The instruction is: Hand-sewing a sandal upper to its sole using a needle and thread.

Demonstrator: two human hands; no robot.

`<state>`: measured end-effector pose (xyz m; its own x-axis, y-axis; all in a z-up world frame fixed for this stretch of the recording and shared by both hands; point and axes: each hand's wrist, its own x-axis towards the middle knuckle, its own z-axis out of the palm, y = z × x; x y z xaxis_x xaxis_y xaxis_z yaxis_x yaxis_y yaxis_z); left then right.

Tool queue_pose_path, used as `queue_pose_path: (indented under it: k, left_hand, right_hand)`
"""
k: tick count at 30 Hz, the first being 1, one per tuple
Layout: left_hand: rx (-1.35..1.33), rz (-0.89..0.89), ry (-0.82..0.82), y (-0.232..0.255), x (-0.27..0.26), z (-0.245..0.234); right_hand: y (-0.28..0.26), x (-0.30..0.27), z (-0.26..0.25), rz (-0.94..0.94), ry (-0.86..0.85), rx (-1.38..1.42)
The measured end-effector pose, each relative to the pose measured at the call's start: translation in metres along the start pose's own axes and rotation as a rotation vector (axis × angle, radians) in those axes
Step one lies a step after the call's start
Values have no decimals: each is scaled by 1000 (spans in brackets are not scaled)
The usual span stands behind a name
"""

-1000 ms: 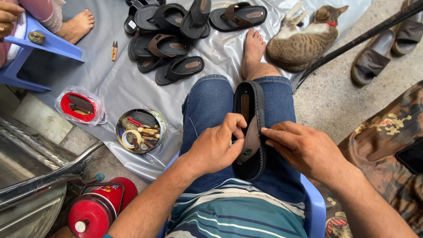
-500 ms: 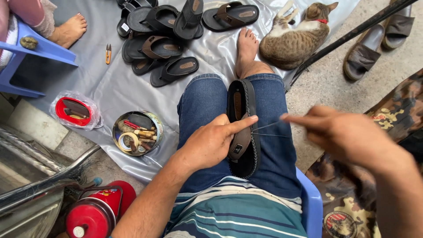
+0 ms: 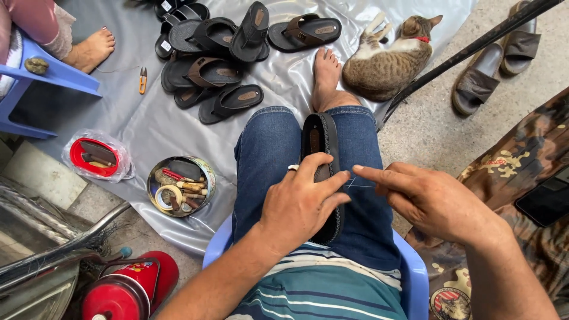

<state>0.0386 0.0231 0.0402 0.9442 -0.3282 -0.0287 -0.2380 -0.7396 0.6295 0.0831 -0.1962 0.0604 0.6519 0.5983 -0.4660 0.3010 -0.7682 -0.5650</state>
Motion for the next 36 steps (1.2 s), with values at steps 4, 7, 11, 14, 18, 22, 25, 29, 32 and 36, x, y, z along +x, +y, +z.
queue_pose_path:
  k: [4, 7, 11, 14, 18, 22, 25, 29, 32, 36]
  left_hand:
    - [-21, -7, 33, -2, 1, 3]
    - [-88, -25, 96, -10, -3, 8]
    - [-106, 62, 282, -14, -14, 17]
    - [-8, 112, 388, -18, -24, 32]
    - [-1, 112, 435, -21, -29, 42]
    - [-67, 72, 415, -24, -29, 41]
    - [-102, 73, 382, -26, -28, 37]
    - [-237, 38, 279, -24, -29, 26]
    - [-722, -87, 130, -35, -28, 12]
    - [-524, -203, -40, -42, -18, -22]
  right_hand:
    - [3, 3, 5, 1, 4, 161]
    - [-10, 16, 18, -16, 231, 277]
    - [-9, 22, 41, -97, 444, 423]
    - [-7, 23, 42, 60, 471, 166]
    - [-5, 26, 51, 123, 435, 4]
    - [-6, 29, 54, 110, 323, 175]
    - [10, 22, 60, 128, 351, 856]
    - [44, 3, 15, -14, 758, 1784]
    - [62, -2, -8, 348, 1265, 1512]
    - [24, 6, 18, 146, 1041, 978]
